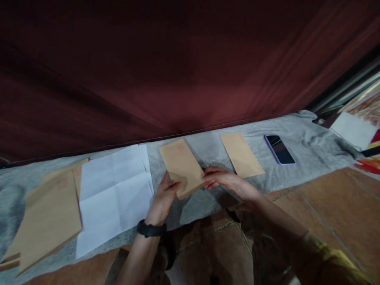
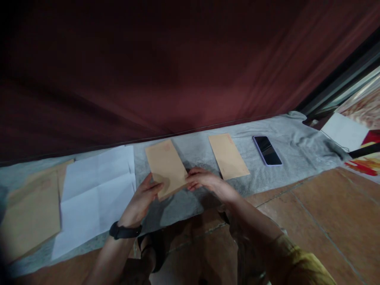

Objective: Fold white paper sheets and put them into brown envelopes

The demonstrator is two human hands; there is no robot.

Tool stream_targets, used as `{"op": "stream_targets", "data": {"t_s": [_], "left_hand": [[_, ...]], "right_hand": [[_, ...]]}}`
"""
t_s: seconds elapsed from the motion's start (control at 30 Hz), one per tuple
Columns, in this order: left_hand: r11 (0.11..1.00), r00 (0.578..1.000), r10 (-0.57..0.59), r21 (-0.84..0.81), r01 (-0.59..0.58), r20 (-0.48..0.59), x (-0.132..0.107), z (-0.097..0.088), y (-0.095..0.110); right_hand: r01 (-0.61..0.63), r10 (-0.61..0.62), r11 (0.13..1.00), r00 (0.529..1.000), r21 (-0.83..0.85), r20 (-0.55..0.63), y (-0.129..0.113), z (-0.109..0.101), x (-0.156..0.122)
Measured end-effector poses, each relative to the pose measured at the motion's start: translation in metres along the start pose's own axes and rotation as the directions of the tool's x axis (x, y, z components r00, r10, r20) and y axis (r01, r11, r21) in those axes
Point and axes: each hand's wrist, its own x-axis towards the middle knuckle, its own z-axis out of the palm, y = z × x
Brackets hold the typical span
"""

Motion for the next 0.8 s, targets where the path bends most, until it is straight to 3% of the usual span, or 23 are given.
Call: {"op": "stream_targets", "data": {"t_s": [0.2, 0.33, 0.43, 0.53, 0.67, 0.8], "left_hand": [[0.996, 0.999, -0.037, 0.077, 0.034, 0.03, -0.001, -0.005, -0.006], [0.987, 1.0, -0.008, 0.161, 0.007, 0.002, 0.003, -0.008, -0.011], [0.972, 1.0, 0.013, 0.236, -0.013, 0.0, 0.009, -0.011, -0.015], [0.954, 0.999, 0.04, 0.297, -0.031, -0.024, 0.013, -0.013, -0.018], [0.932, 0.997, 0.057, 0.362, -0.032, -0.058, 0.014, -0.013, -0.019], [0.9, 0.997, 0.067, 0.434, -0.041, -0.046, 0.014, -0.015, -0.021]], "right_hand": [[-0.08, 0.091, 0.963, 0.995, -0.256, 0.03, 0.008, -0.008, 0.009], [-0.138, 0.146, 0.883, 0.989, -0.449, -0.018, 0.02, -0.007, 0.022], [-0.007, -0.061, 0.773, 0.994, -0.634, -0.085, 0.022, -0.006, 0.023], [0.12, -0.366, 0.58, 0.922, -0.806, -0.127, 0.017, -0.001, 0.02], [0.358, -0.543, 0.35, 0.83, -0.866, 0.124, 0.014, 0.011, 0.016], [0.488, -0.501, 0.11, 0.78, -0.866, 0.375, 0.023, 0.02, 0.015]]}}
